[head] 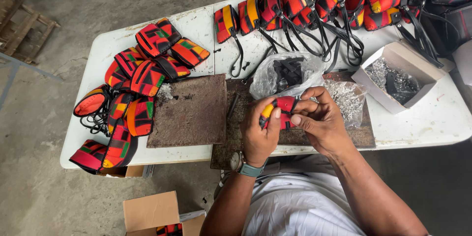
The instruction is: The person assembles small colorful fabric coin purses at a workbench. They turn a purse right-side out, attach a wrist strap and metal hardware to it, hammer a fastener into a purse, thread and fit straps onto other purses, and place finished purses into a cardboard box.
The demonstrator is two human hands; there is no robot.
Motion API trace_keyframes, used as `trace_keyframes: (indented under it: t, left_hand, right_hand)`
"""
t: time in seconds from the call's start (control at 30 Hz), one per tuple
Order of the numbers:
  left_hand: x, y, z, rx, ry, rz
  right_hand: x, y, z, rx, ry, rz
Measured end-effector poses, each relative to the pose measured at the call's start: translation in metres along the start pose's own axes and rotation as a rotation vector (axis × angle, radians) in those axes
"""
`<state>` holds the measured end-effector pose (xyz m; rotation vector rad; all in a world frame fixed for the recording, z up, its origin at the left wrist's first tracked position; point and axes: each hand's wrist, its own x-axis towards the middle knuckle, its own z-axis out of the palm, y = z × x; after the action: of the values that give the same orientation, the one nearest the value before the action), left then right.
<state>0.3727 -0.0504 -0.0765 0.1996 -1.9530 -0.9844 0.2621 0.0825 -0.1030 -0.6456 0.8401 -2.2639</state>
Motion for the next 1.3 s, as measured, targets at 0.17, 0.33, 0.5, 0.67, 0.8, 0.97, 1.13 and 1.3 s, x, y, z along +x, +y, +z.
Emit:
trace_keyframes:
  t: [0.17, 0.33, 0.5, 0.67, 0.8, 0.97, 1.13, 1.3]
  left_hand:
    - [-0.005, 0.0, -0.002, 0.036, -0.048, 0.147]
    - [-0.01, -0.004, -0.006, 0.037, 0.0, 0.091]
    - [-0.009, -0.003, -0.002, -0.026, -0.004, 0.042]
    - [-0.011, 0.004, 0.012, -0.184, 0.035, -0.317]
    - [-0.014, -0.001, 0.011, -0.215, 0.059, -0.341]
    - [-0.015, -0.016, 0.013, -0.327, 0.092, -0.353]
    - [-0.01, -0.012, 0.01, -0.342, 0.044, -0.428]
    - [0.024, 0.015, -0.048, -0.37, -0.346, -0.283]
  right_hand:
    - [0.005, 0.005, 0.008, 0.014, 0.164, 0.075]
    - [0.004, 0.016, 0.002, 0.039, 0.212, 0.142]
    - [0.006, 0.03, -0.008, 0.022, 0.185, 0.041]
    - [0.011, 0.037, -0.006, 0.038, 0.075, -0.021]
    - [0.007, 0.018, -0.009, -0.087, 0.008, 0.073]
    - [-0.002, 0.007, -0.011, -0.48, -0.004, 0.143]
    - [0.002, 0.015, -0.011, -0.409, -0.02, 0.067]
    - [0.013, -0.013, -0.017, -0.465, -0.198, 0.137]
